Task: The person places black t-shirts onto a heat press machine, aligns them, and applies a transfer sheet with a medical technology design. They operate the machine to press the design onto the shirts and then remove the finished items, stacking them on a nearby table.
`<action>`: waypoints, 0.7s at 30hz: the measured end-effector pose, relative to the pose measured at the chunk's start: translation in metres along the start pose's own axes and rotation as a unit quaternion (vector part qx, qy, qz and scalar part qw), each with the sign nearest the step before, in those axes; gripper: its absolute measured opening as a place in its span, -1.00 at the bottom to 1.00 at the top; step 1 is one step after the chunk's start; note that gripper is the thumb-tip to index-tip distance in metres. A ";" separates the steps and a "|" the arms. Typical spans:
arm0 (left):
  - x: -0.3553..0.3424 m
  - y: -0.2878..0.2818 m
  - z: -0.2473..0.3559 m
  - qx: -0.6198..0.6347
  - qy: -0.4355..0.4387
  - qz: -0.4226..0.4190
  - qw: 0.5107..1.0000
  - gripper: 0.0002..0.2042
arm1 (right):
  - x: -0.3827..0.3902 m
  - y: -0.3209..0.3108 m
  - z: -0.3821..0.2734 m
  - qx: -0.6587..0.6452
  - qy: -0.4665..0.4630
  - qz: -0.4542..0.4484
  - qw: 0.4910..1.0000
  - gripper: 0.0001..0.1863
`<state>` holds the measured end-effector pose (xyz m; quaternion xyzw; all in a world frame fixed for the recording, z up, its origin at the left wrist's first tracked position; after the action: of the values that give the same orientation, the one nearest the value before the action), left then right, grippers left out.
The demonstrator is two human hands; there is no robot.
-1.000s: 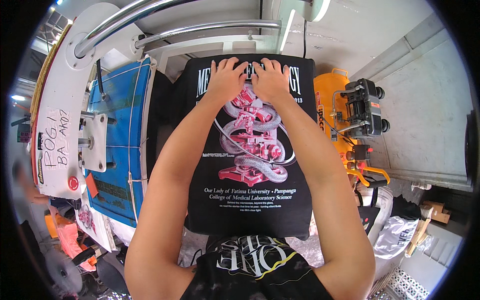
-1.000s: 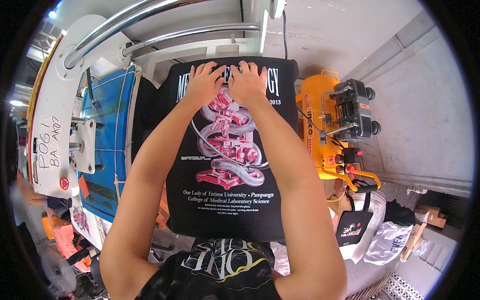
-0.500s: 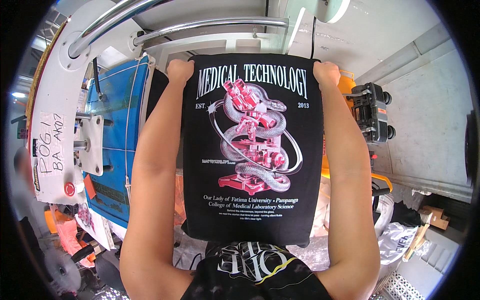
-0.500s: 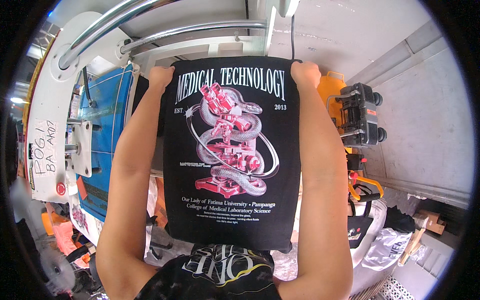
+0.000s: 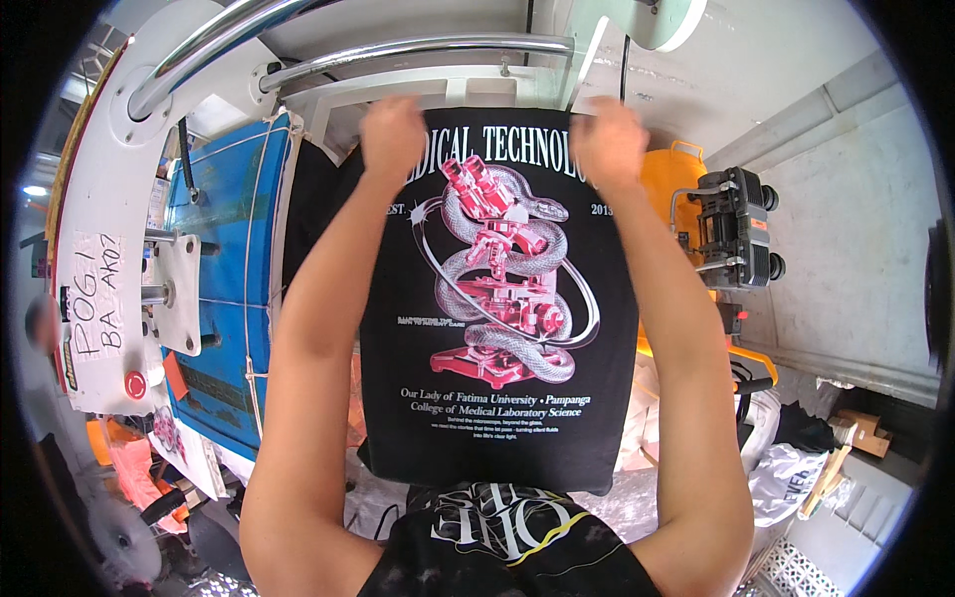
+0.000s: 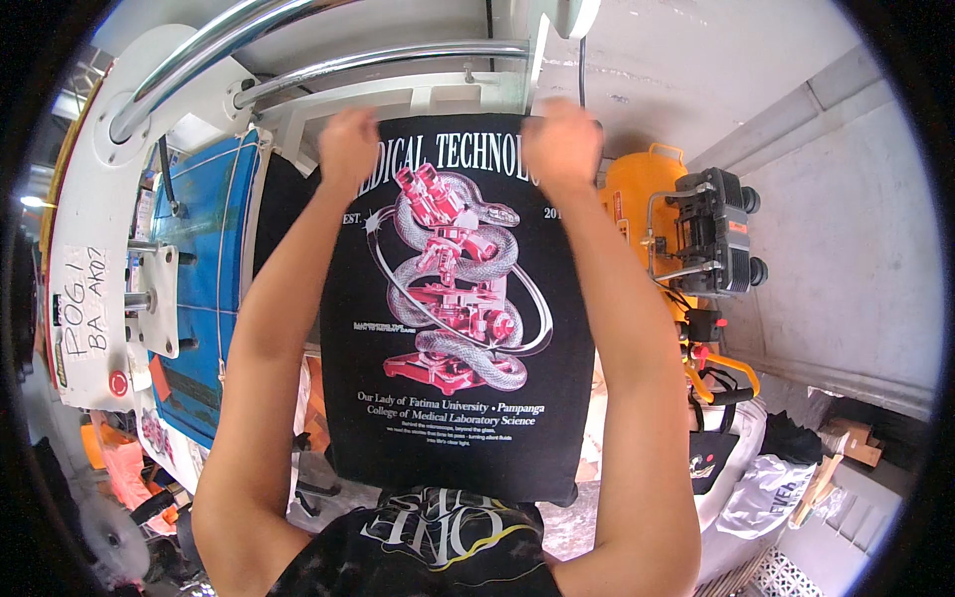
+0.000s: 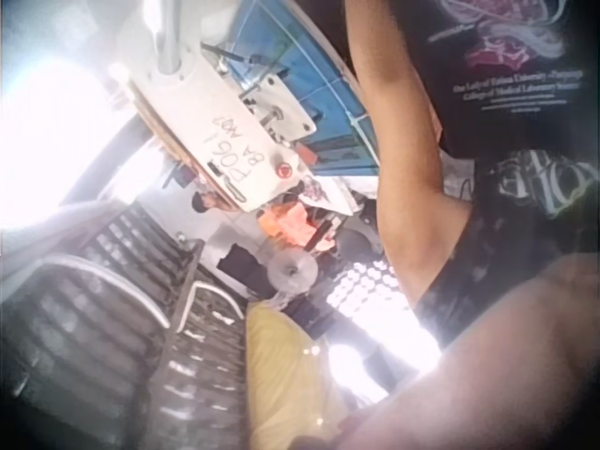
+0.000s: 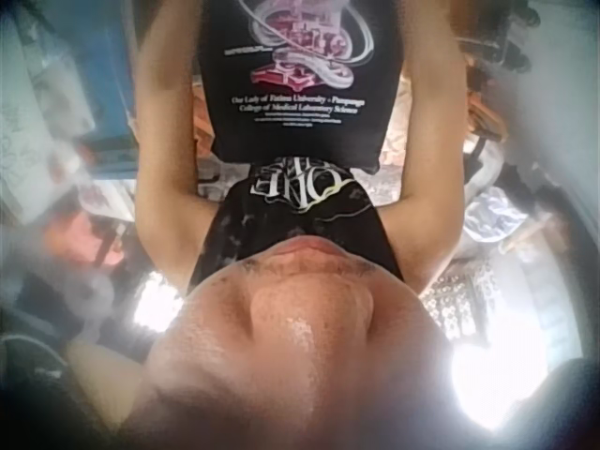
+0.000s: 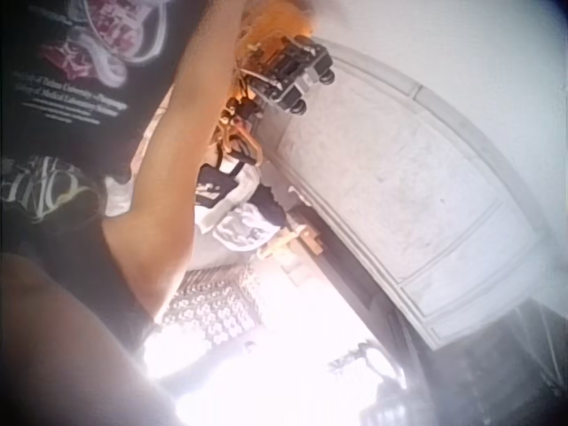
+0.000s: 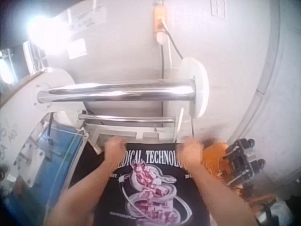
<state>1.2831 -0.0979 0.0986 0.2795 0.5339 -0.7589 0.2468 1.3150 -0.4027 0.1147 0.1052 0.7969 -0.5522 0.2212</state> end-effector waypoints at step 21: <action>0.136 -0.125 0.090 0.186 0.046 -0.146 0.971 -0.72 | 0.206 -0.093 -0.061 -0.078 -0.076 -0.104 0.989 -0.42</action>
<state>1.0864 -0.1554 0.1142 0.2746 0.4290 -0.8590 0.0521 1.0806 -0.3960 0.1138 -0.0378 0.8252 -0.5146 0.2298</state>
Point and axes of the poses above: each hand's wrist, its own x-axis away from the middle knuckle, its own y-axis out of the palm, z = x × y, the point moved 5 cm from there along -x, towards the middle knuckle, and after that the axes turned 4 degrees about z, right-handed, at the moved point
